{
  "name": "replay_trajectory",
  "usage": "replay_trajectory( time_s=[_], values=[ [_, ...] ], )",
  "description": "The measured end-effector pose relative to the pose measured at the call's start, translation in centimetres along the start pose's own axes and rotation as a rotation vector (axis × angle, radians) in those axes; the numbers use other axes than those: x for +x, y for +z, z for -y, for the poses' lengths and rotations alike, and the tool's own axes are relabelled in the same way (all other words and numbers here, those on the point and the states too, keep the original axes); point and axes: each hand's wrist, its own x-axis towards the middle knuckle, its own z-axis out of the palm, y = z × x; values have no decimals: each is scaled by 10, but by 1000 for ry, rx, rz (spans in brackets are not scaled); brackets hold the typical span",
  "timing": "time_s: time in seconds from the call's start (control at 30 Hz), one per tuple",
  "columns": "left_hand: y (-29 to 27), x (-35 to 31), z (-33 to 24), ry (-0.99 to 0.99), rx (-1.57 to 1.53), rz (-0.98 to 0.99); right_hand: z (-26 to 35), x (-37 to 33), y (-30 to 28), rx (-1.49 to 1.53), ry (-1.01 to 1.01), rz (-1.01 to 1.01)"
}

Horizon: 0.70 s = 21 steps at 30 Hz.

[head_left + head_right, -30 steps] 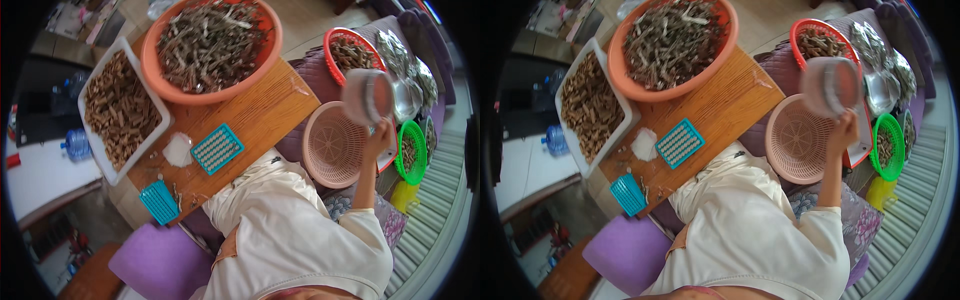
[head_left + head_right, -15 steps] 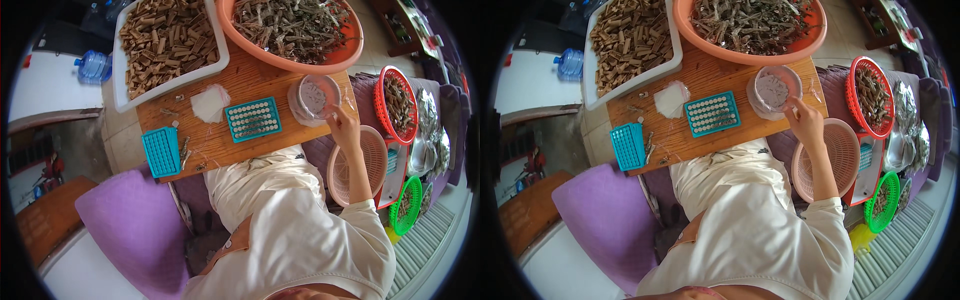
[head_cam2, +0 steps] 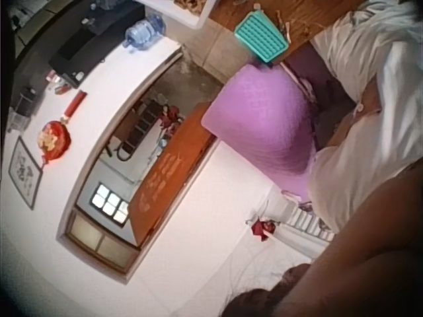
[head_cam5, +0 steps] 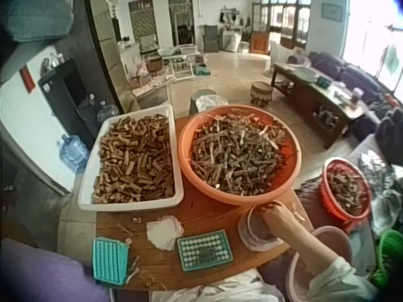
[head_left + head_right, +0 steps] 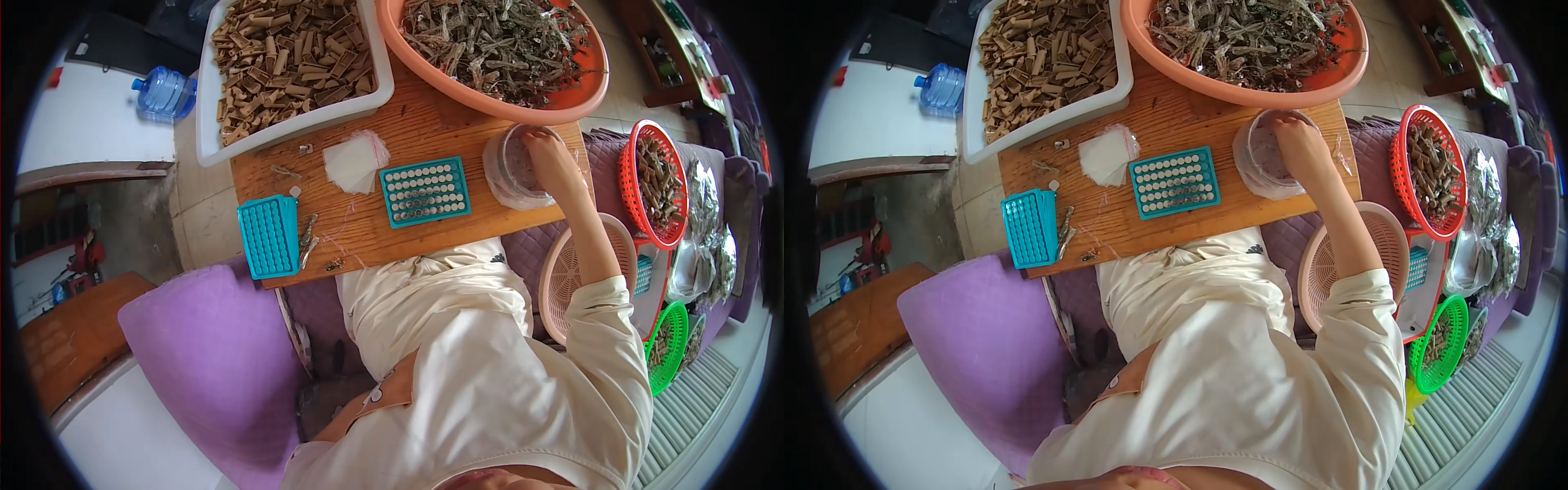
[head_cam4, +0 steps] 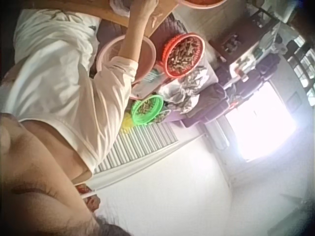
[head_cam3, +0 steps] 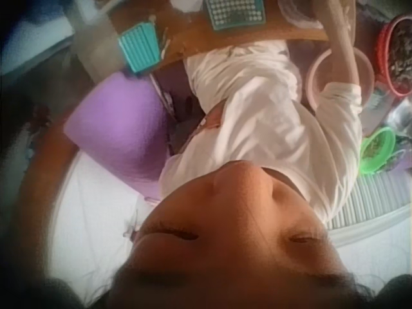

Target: The person sits at a low table and assembles small cylindrical objects by inserting dried plant material into hollow cardboard tubes. They pick up a tube, stuff it with material from a large bowl, and place the finished unit into a clear plastic container. The process is repeated continuously throughout the clip.

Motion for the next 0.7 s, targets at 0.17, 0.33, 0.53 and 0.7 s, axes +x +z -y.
replay_trajectory(
  time_s=[0.17, 0.33, 0.53, 0.7],
  values=[
    [-10, -15, 26, -100, 45, 46, -6, 4, 17, -84, -16, -49],
    [-25, -36, 53, -224, 118, 133, 4, 4, 3, -43, 5, 67],
    [-44, -75, 64, -341, 197, 315, 3, -6, -24, 229, 56, -6],
    [-38, -110, -60, -264, 525, -286, 5, -26, -50, 520, 126, -137]
  ],
)
